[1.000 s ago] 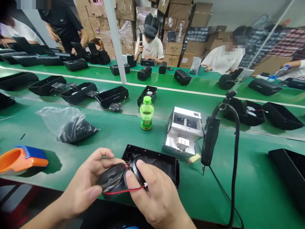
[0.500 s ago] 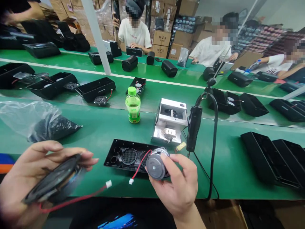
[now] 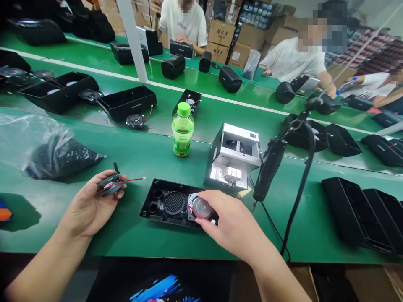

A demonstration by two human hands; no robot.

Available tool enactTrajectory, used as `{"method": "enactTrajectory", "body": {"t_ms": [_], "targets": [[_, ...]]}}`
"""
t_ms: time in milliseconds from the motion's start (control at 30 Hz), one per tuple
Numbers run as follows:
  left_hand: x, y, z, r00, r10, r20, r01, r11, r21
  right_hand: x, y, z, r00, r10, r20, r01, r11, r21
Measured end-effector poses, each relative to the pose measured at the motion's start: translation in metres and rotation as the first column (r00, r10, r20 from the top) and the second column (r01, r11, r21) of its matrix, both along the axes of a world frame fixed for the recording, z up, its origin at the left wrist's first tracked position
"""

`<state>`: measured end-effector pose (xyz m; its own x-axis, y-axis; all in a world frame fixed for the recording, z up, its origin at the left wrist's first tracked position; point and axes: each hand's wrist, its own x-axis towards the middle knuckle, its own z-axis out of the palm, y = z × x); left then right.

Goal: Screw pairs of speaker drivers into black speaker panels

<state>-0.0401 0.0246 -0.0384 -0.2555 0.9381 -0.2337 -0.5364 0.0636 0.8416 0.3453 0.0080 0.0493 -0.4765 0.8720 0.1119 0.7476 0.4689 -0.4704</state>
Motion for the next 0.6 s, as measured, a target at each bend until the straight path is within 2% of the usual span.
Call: {"method": "enactTrajectory", "body": {"t_ms": [267,400,600], "targets": [[0.001,0.001,0.0,1.0,0.019,-0.018,-0.02,1.0,-0.014,-0.006,0.018,0.009,0.945,0.06,0.322,-0.026,0.994,-0.11],[0.003,0.001,0.0,0.999,0.032,-0.032,-0.033,0.999,-0.025,-0.011,0.021,0.006,0.911,0.09,0.402,-0.023,0.986,-0.168],[0.001,0.001,-0.001,0.999,0.043,-0.031,-0.044,0.998,-0.038,-0.018,0.025,0.004,0.875,0.093,0.476,-0.004,0.983,-0.186]]}}
